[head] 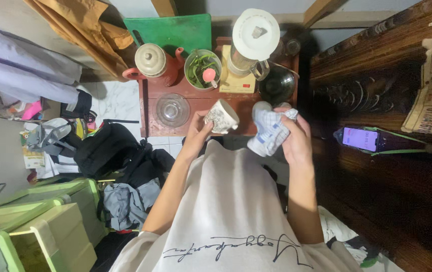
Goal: The person dries a ceramic mug and a glass bowl with a checkered cloth on a small wooden table. They wipe the exterior and interior of each item, then place them back on the table.
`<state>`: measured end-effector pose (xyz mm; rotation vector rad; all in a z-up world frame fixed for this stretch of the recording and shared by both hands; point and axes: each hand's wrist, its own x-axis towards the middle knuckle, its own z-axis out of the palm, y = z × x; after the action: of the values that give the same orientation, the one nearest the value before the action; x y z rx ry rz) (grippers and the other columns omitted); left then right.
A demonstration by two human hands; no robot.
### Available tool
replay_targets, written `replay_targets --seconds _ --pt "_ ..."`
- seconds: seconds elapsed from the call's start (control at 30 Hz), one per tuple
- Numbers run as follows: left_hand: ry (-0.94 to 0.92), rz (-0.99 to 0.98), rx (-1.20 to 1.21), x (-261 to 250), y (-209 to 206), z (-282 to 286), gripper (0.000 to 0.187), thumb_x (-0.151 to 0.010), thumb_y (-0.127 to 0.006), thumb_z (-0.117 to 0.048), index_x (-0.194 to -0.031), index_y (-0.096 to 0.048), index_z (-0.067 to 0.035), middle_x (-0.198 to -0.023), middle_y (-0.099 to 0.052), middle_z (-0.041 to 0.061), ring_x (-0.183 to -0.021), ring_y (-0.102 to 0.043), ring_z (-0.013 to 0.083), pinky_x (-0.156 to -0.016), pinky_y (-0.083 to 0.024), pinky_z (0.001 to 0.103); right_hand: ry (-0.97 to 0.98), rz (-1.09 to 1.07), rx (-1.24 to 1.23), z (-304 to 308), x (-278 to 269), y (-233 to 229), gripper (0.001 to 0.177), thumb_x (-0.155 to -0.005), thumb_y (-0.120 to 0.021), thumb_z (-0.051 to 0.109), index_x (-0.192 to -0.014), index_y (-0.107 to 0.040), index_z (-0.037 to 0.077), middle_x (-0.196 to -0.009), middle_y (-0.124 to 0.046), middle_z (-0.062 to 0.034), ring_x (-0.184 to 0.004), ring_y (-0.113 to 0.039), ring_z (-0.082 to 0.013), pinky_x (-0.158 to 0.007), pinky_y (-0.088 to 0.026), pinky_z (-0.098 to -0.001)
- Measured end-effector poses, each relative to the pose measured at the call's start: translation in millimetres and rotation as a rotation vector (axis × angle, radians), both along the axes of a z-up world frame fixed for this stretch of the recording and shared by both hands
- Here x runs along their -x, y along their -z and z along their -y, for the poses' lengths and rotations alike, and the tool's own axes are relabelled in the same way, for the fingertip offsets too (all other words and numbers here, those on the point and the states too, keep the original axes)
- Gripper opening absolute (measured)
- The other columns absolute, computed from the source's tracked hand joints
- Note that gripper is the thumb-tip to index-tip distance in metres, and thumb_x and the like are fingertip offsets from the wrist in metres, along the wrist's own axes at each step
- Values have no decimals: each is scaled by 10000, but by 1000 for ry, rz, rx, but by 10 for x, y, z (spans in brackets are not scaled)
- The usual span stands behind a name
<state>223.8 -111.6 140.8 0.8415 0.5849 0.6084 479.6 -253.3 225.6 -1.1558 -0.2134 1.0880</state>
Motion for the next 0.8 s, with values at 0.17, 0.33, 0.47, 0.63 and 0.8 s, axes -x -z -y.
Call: replay_targets --seconds 0.17,0.33,0.47,0.63,0.8 --pt "-56 47 179 -136 -226 -5 443 -1003 -596 -177 -1389 -400 -80 -1358 -559 97 -1217 -612 268 -985 -575 509 19 52 -36 -107 135 -145 303 -1090 -516 125 -1322 -611 -46 -1271 -673 -146 -1152 -651 -208 -1048 -508 -381" --pt "-50 47 211 -185 -442 21 577 -971 -638 -172 -1489 -389 -123 -1400 -561 90 -1266 -592 250 -1039 -524 464 -63 8 -107 -144 264 -179 344 -1108 -471 172 -1353 -579 -43 -1356 -626 -167 -1232 -627 -227 -1108 -483 -423" --pt "3 -33 187 -199 -460 15 588 -959 -675 -162 -1484 -421 -91 -1376 -589 86 -1255 -582 244 -1000 -486 448 -180 25 -116 -134 287 -198 420 -1109 -450 200 -1448 -513 -40 -1482 -553 -168 -1334 -557 -239 -1149 -424 -435" --pt "25 -103 105 -235 -498 -10 597 -921 -728 -81 -1440 -432 -59 -1324 -617 108 -1215 -604 250 -951 -537 442 -254 20 -155 -178 394 -206 512 -1112 -449 215 -1559 -397 -29 -1594 -447 -164 -1488 -406 -247 -1271 -258 -429" --pt "28 -42 152 -291 -534 -26 616 -867 -737 -37 -1395 -423 -71 -1335 -598 116 -1198 -637 265 -916 -627 441 -255 -22 -244 -167 501 -73 664 -1097 -420 379 -1629 -251 18 -1666 -334 -140 -1546 -323 -257 -1285 -202 -447"
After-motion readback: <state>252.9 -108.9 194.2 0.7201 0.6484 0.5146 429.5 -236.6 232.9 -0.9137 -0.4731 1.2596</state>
